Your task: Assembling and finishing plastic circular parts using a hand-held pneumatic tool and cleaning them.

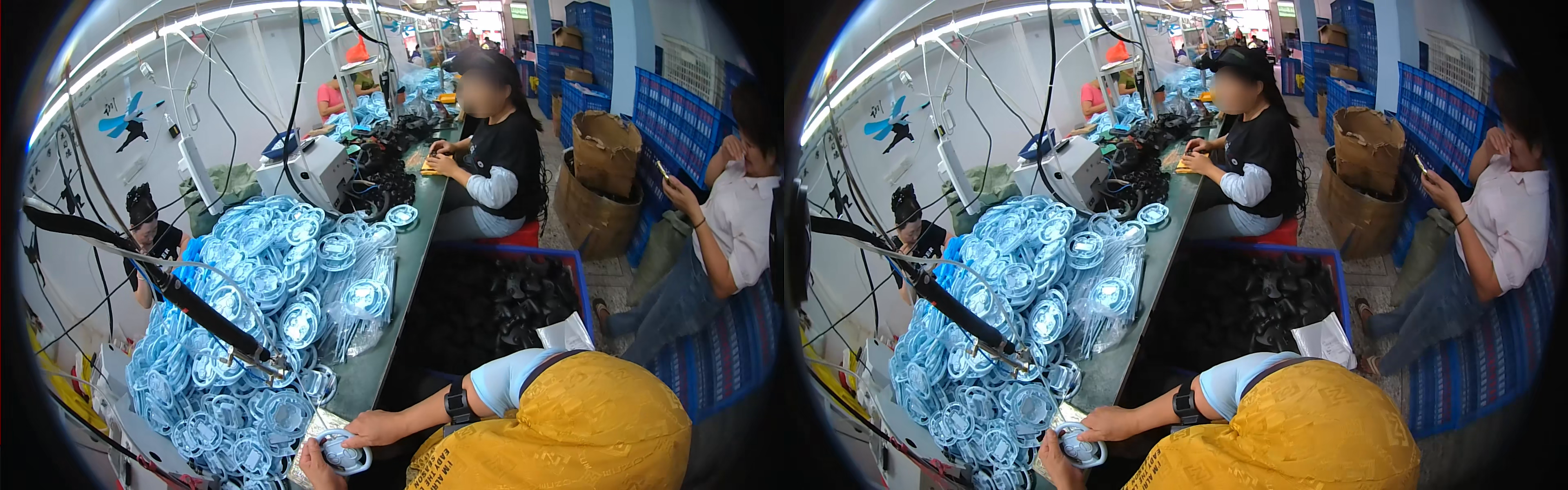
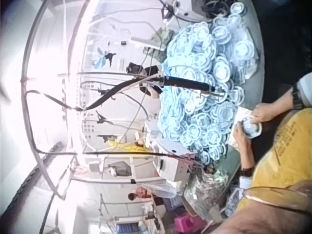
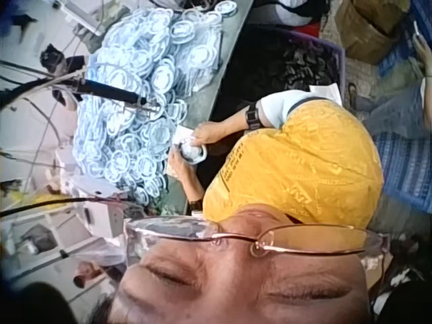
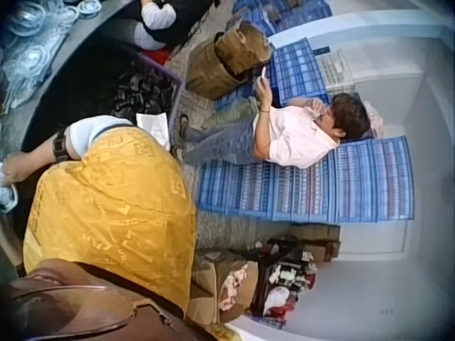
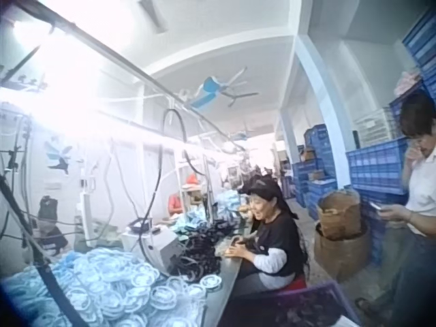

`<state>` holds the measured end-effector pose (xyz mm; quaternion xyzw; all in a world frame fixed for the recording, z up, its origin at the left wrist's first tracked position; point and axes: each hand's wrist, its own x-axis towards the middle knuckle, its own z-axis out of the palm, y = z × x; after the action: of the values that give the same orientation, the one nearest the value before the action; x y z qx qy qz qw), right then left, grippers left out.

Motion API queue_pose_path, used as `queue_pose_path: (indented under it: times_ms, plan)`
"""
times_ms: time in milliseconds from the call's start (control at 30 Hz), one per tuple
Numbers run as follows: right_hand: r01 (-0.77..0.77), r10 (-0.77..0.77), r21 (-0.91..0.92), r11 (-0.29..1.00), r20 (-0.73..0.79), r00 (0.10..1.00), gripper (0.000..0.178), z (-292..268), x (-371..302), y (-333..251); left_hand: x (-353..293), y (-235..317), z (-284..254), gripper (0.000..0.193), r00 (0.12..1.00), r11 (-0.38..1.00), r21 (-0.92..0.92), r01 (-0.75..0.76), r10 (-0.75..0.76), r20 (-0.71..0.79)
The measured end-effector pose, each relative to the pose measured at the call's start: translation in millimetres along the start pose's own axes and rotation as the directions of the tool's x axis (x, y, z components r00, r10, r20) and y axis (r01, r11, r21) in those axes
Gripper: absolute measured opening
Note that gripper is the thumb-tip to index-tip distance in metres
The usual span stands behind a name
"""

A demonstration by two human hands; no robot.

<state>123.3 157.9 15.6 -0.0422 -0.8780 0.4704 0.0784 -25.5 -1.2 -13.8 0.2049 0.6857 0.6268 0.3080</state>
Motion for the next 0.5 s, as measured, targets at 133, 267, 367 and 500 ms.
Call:
queue_pose_path:
  times_ms: [133, 267, 367, 500]
  plan:
    - [0.078, -0.077, 0.004, 0.997, -0.089, 0.993, 0.055, 12, 8, 6, -18, 5, 6, 0.033, 0.951, 0.922, -0.377, 0.087, -0.190, -0.244]
    - [0.337, -0.378, -0.335, 0.880, -0.063, 0.924, 0.022, 41, 25, 31, -42, -4, -10, 0.024, 0.972, 0.883, -0.447, -0.145, 0.042, -0.232]
    - [0.398, -0.430, -0.469, 0.789, 0.042, 0.902, 0.024, 20, 33, 29, -39, 18, -12, 0.022, 0.941, 0.978, 0.024, -0.209, 0.208, -0.268]
    - [-0.160, 0.148, -0.107, 0.981, -0.118, 0.982, 0.033, -10, 39, 5, -41, 36, 3, 0.025, 0.780, 0.810, 0.382, -0.445, 0.560, -0.280]
